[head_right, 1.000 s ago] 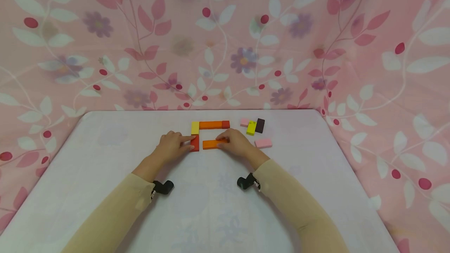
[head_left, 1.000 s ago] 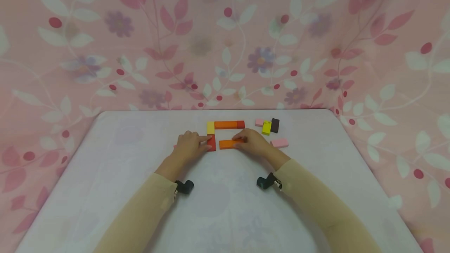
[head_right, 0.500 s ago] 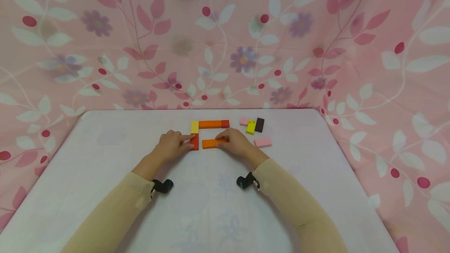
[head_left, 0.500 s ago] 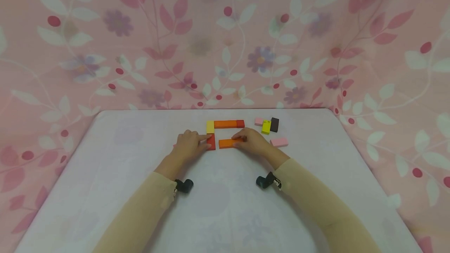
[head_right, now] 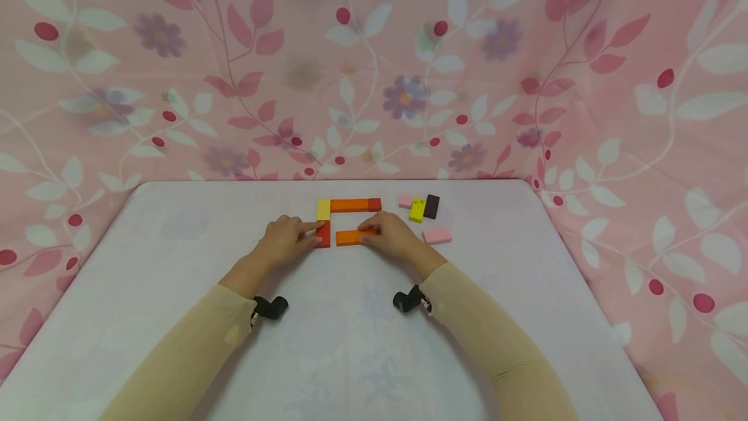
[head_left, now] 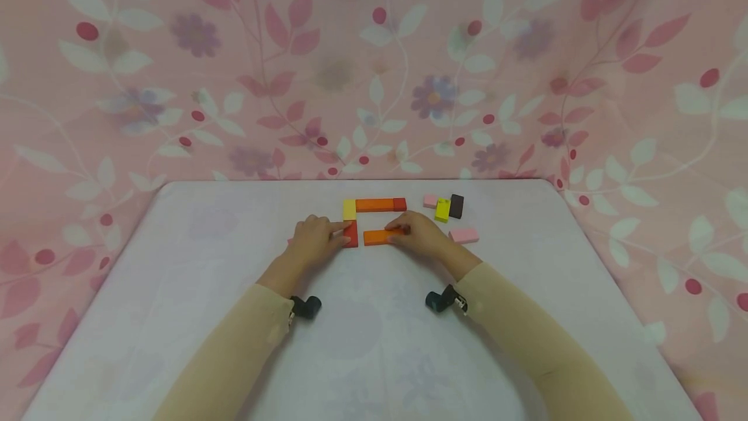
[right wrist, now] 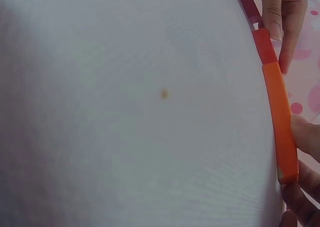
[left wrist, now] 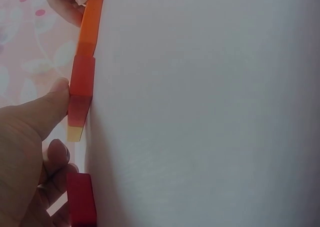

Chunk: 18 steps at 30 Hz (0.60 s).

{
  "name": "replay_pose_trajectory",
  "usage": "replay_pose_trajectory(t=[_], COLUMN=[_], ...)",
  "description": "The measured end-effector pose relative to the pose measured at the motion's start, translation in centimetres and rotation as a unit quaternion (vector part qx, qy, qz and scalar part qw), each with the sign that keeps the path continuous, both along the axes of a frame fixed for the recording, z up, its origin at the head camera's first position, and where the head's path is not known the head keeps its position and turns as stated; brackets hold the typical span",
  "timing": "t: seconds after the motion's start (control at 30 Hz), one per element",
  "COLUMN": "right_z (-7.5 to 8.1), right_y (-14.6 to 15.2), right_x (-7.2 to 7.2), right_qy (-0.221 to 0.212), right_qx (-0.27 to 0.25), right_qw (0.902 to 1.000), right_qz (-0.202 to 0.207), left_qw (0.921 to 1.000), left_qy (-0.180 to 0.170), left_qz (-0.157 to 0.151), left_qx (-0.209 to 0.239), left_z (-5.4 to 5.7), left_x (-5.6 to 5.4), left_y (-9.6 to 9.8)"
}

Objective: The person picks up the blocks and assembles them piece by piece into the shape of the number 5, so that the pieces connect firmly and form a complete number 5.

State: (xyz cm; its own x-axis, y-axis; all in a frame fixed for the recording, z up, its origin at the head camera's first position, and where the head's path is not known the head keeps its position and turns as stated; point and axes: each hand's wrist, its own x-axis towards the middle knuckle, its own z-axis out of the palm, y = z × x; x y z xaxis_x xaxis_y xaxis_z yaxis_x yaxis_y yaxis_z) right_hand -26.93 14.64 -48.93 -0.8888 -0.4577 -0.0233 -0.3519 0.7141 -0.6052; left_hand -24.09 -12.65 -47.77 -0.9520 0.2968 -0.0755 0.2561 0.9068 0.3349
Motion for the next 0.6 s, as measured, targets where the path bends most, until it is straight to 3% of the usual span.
replay_pose_trajectory(t=[0.3,0.6], right_z=[0.05,0.01], right_y=[-0.04,-0.05], right_x=[0.06,0.01], right_qy=[-0.015,-0.017], right_qx=[0.0,0.006], right_qw=[0.9999,0.9998], right_qz=[-0.007,-0.011], left_qw=[0.9999,0.9998], left_qy=[-0.006,0.01], left_qz=[0.004,-0.007], left_qx=[0.008,0.014], left_z=[-0.26,-0.19], left_x=[-0.16,-0.24], left_y=[-0.06,-0.13])
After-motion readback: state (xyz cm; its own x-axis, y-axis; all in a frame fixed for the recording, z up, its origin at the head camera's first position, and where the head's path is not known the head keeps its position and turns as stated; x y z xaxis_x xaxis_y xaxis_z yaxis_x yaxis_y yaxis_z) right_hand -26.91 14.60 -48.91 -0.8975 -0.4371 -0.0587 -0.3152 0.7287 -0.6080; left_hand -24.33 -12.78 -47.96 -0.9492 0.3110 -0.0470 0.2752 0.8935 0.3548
